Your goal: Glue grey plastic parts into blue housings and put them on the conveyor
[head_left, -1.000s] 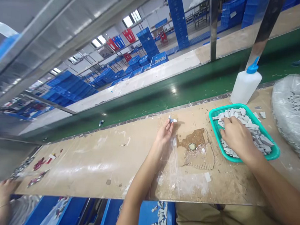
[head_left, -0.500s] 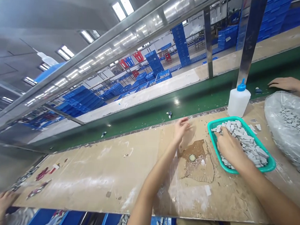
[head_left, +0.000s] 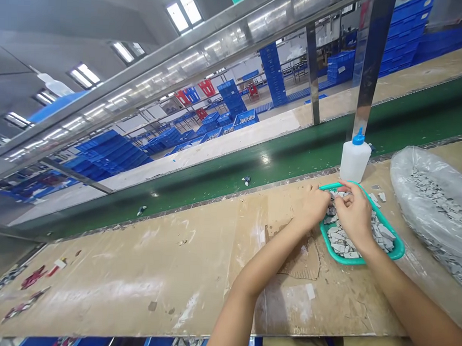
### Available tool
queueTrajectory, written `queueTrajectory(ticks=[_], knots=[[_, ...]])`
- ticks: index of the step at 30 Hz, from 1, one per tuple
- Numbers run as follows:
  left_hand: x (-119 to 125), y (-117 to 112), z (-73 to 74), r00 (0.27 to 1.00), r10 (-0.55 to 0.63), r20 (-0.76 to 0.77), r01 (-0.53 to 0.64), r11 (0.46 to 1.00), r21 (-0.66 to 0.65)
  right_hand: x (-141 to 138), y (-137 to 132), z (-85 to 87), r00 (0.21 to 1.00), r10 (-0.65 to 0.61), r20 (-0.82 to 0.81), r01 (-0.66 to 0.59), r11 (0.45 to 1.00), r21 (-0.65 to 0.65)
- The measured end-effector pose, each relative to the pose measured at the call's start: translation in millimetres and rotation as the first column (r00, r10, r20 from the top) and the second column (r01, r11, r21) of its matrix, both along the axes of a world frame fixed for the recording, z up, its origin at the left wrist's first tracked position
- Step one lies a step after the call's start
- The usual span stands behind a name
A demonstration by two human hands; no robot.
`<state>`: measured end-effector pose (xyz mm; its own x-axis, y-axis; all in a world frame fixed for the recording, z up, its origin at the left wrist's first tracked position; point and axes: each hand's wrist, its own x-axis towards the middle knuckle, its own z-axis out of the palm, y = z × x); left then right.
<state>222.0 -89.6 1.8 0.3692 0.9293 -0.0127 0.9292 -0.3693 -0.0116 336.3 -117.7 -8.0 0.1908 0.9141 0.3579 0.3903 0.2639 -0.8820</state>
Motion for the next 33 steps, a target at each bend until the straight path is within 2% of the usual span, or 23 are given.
queueTrajectory(ticks=[5, 8, 14, 16, 18, 19, 20, 21, 23, 25, 27, 28, 30, 32, 33], knots=[[-8.0, -3.2, -5.6, 0.999, 0.033, 0.022, -0.033, 0.999, 0.004, -0.8, -0.5, 0.7, 0.999, -0.008, -0.048, 0.007, 1.0, -0.015], [-12.4, -10.0, -6.6, 0.998, 0.004, 0.065, -0.004, 1.0, 0.007, 0.0, -0.2, 1.3, 0.998, -0.012, -0.062, 0.01, 1.0, -0.019], [-4.0, -22.2, -4.8, 0.995, 0.05, 0.088, -0.046, 0.998, -0.043, 1.5, 1.7, -1.2, 0.996, 0.005, -0.093, -0.009, 0.999, -0.045], [-3.0, -24.7, -5.7, 0.98, 0.076, 0.184, -0.07, 0.997, -0.039, 2.0, 2.1, -2.2, 0.995, 0.011, -0.102, -0.015, 0.999, -0.043], [-6.6, -27.0, -7.3, 0.919, 0.097, 0.383, -0.086, 0.995, -0.046, 2.9, 2.6, -2.7, 0.994, 0.009, -0.108, -0.013, 0.999, -0.038], [-10.2, -28.2, -8.2, 0.855, 0.112, 0.506, -0.094, 0.994, -0.06, 3.5, 2.9, -2.6, 0.994, 0.007, -0.113, -0.011, 0.999, -0.038], [-14.6, -29.6, -9.1, 0.762, 0.131, 0.634, -0.1, 0.991, -0.085, 4.1, 3.4, -2.4, 0.993, 0.006, -0.117, -0.01, 0.999, -0.04], [-19.6, -31.3, -9.8, 0.635, 0.16, 0.756, -0.101, 0.987, -0.125, 4.6, 3.9, -1.9, 0.993, 0.007, -0.122, -0.012, 0.999, -0.041], [-30.3, -35.9, -10.5, 0.305, 0.247, 0.92, -0.076, 0.969, -0.235, 5.1, 4.6, -0.2, 0.992, 0.035, -0.124, -0.04, 0.998, -0.043], [-40.5, -42.7, -9.9, -0.022, 0.347, 0.937, -0.021, 0.937, -0.348, 4.2, 3.7, 2.4, 0.985, 0.125, -0.121, -0.134, 0.989, -0.068], [-49.6, -52.0, -8.2, -0.256, 0.435, 0.863, 0.036, 0.897, -0.441, 1.7, 0.3, 5.3, 0.946, 0.298, -0.128, -0.313, 0.942, -0.123], [-53.7, -57.5, -7.2, -0.337, 0.47, 0.816, 0.065, 0.876, -0.478, 0.0, -2.3, 6.7, 0.905, 0.402, -0.141, -0.421, 0.894, -0.155], [-61.2, -69.5, -5.7, -0.443, 0.524, 0.727, 0.125, 0.84, -0.528, -4.2, -9.0, 8.8, 0.787, 0.587, -0.189, -0.616, 0.762, -0.202], [-67.7, -81.8, -5.3, -0.492, 0.554, 0.672, 0.17, 0.818, -0.55, -8.5, -16.1, 9.9, 0.68, 0.69, -0.248, -0.733, 0.645, -0.217], [-70.5, -87.7, -5.6, -0.507, 0.56, 0.655, 0.187, 0.813, -0.551, -10.6, -19.5, 10.3, 0.647, 0.712, -0.272, -0.762, 0.61, -0.217]])
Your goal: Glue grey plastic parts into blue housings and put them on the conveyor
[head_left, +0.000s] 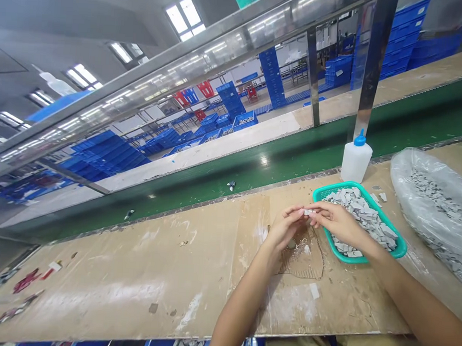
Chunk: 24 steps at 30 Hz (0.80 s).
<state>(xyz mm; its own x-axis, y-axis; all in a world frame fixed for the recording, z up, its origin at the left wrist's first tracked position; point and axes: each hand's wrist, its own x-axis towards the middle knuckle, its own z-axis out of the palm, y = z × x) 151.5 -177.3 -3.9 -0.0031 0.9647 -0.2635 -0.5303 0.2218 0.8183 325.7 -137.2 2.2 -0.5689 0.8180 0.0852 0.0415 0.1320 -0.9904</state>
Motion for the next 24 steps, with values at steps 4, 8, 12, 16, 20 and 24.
queueTrajectory(ticks=[4, 8, 12, 16, 20, 24], knots=[[-7.5, -20.4, -4.9, 0.998, -0.017, 0.064, 0.017, 1.0, -0.009, -7.9, -11.6, 2.0, 1.0, 0.011, 0.004, -0.011, 0.999, 0.043], [-12.0, -35.5, -13.4, 0.997, -0.072, 0.033, 0.071, 0.997, 0.011, -16.6, -21.4, 4.3, 0.997, -0.039, 0.068, 0.026, 0.984, 0.177], [-18.0, -44.7, -19.8, 0.988, -0.107, -0.113, 0.114, 0.992, 0.053, -24.2, -27.0, -1.2, 0.989, -0.051, 0.139, 0.023, 0.981, 0.195], [-24.2, -46.5, -21.2, 0.967, -0.098, -0.237, 0.108, 0.994, 0.027, -27.2, -27.8, -10.7, 0.987, -0.039, 0.155, 0.018, 0.991, 0.136], [-29.7, -44.7, -19.4, 0.964, -0.099, -0.249, 0.108, 0.994, 0.025, -26.0, -27.6, -12.6, 0.972, -0.045, 0.23, 0.01, 0.989, 0.149], [-33.9, -43.5, -16.5, 0.963, -0.07, -0.262, 0.082, 0.996, 0.038, -25.0, -27.5, -8.6, 0.948, -0.021, 0.316, -0.071, 0.958, 0.276]])
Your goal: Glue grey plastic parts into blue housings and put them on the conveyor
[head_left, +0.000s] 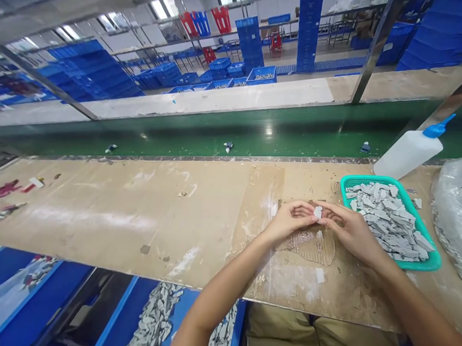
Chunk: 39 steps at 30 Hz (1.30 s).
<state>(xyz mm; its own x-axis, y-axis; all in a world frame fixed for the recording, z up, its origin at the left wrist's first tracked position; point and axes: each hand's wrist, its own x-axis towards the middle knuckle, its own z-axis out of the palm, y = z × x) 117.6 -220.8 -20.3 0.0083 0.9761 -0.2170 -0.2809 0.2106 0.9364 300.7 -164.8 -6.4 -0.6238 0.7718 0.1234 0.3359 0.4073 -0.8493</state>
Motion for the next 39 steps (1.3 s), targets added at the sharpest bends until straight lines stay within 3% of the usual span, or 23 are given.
queueTrajectory(ticks=[5, 9, 13, 19, 22, 25, 27, 29, 34, 39], knots=[[0.0, -0.5, -1.6, 1.0, 0.008, -0.027, -0.007, 0.998, 0.057, -2.3, -1.8, 2.7, 0.992, 0.048, 0.114, -0.059, 0.994, 0.089], [1.0, -0.9, -4.5, 0.998, 0.057, 0.016, -0.058, 0.997, 0.059, -3.6, -1.6, 0.3, 0.999, 0.005, 0.043, -0.001, 0.996, -0.091], [-0.8, 0.3, -5.1, 0.995, 0.086, 0.041, -0.091, 0.988, 0.128, -4.9, 3.3, -0.1, 0.998, -0.044, -0.035, 0.031, 0.947, -0.319], [-4.9, 1.2, -5.2, 0.988, 0.122, -0.095, -0.106, 0.981, 0.162, -12.9, 10.4, 4.2, 0.998, 0.003, -0.062, -0.027, 0.922, -0.386], [-9.2, 1.3, -1.7, 0.955, 0.189, -0.227, -0.137, 0.965, 0.223, -12.9, 8.1, 1.3, 0.998, -0.047, -0.033, 0.035, 0.957, -0.289], [-19.7, 3.3, 3.3, 0.859, 0.31, -0.408, -0.163, 0.921, 0.355, -8.9, 3.2, -2.1, 0.994, -0.071, 0.081, 0.07, 0.997, 0.014], [-29.9, 6.1, 4.6, 0.808, 0.37, -0.458, -0.183, 0.897, 0.403, -7.2, 0.2, -2.6, 0.986, -0.046, 0.159, 0.01, 0.975, 0.222], [-40.2, 9.2, 3.4, 0.79, 0.412, -0.455, -0.221, 0.882, 0.416, -7.6, -2.4, -1.9, 0.977, -0.01, 0.211, -0.065, 0.935, 0.348], [-53.3, 14.5, -1.9, 0.777, 0.468, -0.422, -0.302, 0.864, 0.402, -11.4, -6.5, -1.2, 0.958, 0.06, 0.279, -0.182, 0.882, 0.435], [-47.2, 13.6, 1.1, 0.765, 0.424, -0.485, -0.268, 0.894, 0.359, -11.3, -6.8, -3.7, 0.948, 0.078, 0.308, -0.222, 0.856, 0.467]])
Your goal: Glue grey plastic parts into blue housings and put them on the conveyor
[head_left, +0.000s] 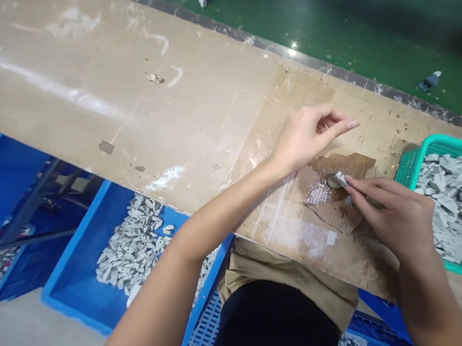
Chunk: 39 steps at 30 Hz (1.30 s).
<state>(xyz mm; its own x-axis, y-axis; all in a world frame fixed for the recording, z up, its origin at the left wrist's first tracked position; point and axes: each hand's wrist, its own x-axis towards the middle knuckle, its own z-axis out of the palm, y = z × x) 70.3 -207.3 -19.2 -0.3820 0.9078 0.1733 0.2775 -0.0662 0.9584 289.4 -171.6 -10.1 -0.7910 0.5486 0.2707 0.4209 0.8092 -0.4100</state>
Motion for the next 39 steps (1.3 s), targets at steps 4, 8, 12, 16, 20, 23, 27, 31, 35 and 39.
queueTrajectory(ticks=[4, 8, 12, 16, 20, 23, 27, 31, 35, 39], knots=[[5.1, -1.6, 3.0, 0.997, -0.078, -0.007, 0.078, 0.997, 0.004, -0.1, 0.8, -1.2, 0.999, 0.027, 0.036, -0.029, 0.998, 0.056], [6.6, -1.9, 3.4, 0.991, -0.128, -0.03, 0.126, 0.991, -0.052, -0.3, 1.1, -1.9, 0.998, 0.039, 0.055, -0.043, 0.997, 0.057], [7.7, -2.6, 3.4, 0.99, -0.144, -0.005, 0.144, 0.989, -0.015, 0.3, 0.9, -2.8, 0.998, 0.041, 0.055, -0.043, 0.999, 0.034], [9.0, -3.2, 3.7, 0.99, -0.135, 0.036, 0.137, 0.989, -0.063, 0.9, 1.1, -3.9, 0.997, 0.059, 0.057, -0.063, 0.996, 0.07], [8.9, -2.5, 1.9, 0.986, -0.165, -0.019, 0.165, 0.986, -0.036, 1.6, 1.9, -5.1, 0.994, 0.069, 0.086, -0.078, 0.991, 0.105], [8.2, -2.1, 0.4, 0.983, -0.174, -0.054, 0.173, 0.985, -0.028, 1.1, 2.2, -4.3, 0.992, 0.082, 0.096, -0.096, 0.984, 0.147], [5.5, -1.6, -0.2, 0.987, -0.15, -0.054, 0.15, 0.989, -0.015, -1.6, 2.5, -0.6, 0.997, 0.047, 0.054, -0.059, 0.97, 0.237], [1.3, -1.2, -2.0, 0.996, -0.069, -0.057, 0.069, 0.998, -0.003, -2.7, 3.1, -0.2, 1.0, 0.027, -0.001, -0.026, 0.976, 0.215], [-4.4, 5.6, -6.6, 0.99, 0.065, -0.124, -0.073, 0.995, -0.064, -2.5, 3.1, -3.1, 0.995, 0.026, -0.092, -0.016, 0.994, 0.11], [-19.3, 38.3, -7.6, 0.944, -0.009, -0.331, -0.033, 0.992, -0.121, -1.5, 3.4, -8.1, 0.988, 0.021, -0.152, -0.02, 1.0, 0.006]])
